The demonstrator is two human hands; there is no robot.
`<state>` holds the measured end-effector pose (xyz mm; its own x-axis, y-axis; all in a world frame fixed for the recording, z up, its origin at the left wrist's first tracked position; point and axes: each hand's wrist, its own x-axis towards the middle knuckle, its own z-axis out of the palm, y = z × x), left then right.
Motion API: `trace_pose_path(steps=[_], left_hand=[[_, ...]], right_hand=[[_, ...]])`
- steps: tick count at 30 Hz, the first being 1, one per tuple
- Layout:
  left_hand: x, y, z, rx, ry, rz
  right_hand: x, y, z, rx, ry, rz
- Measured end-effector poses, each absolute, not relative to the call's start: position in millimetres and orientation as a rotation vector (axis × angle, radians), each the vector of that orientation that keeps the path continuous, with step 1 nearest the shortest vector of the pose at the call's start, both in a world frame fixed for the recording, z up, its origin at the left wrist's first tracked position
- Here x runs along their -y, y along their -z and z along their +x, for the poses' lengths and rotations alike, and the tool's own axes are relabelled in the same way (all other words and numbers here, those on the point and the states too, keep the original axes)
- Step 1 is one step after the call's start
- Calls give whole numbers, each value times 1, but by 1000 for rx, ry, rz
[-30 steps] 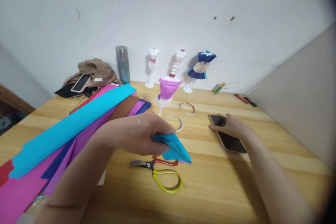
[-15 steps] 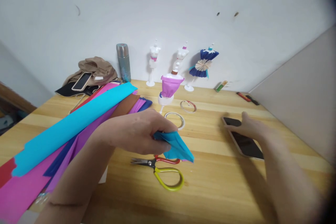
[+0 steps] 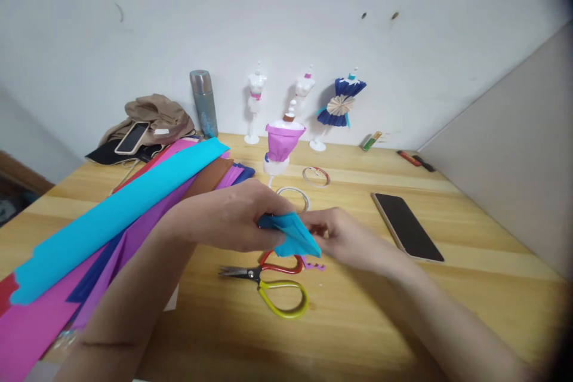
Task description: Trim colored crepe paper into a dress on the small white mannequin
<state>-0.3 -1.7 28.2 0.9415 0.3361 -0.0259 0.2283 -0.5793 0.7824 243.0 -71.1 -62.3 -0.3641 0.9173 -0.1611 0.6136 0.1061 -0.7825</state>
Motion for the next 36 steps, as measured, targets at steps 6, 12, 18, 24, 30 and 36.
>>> trace_pose_path(steps=[6, 12, 18, 24, 30, 36], left_hand=[[-2, -26, 5, -431, -215, 2231], [-10, -21, 7, -550, -208, 1990], [-15, -21, 5, -614, -198, 1776], [-20, -22, -2, -606, -264, 1767], [-13, -27, -5, -556, -339, 1773], [-8, -31, -4, -581, -350, 1780]], right_hand=[[95, 76, 196, 2705, -858, -1327], [103, 93, 179, 2829, -649, -1495], [109, 90, 182, 2775, -710, -1450], [106, 81, 201, 2572, -910, -1084], [99, 87, 201, 2528, -861, -1157], [102, 97, 194, 2518, -882, -1270]])
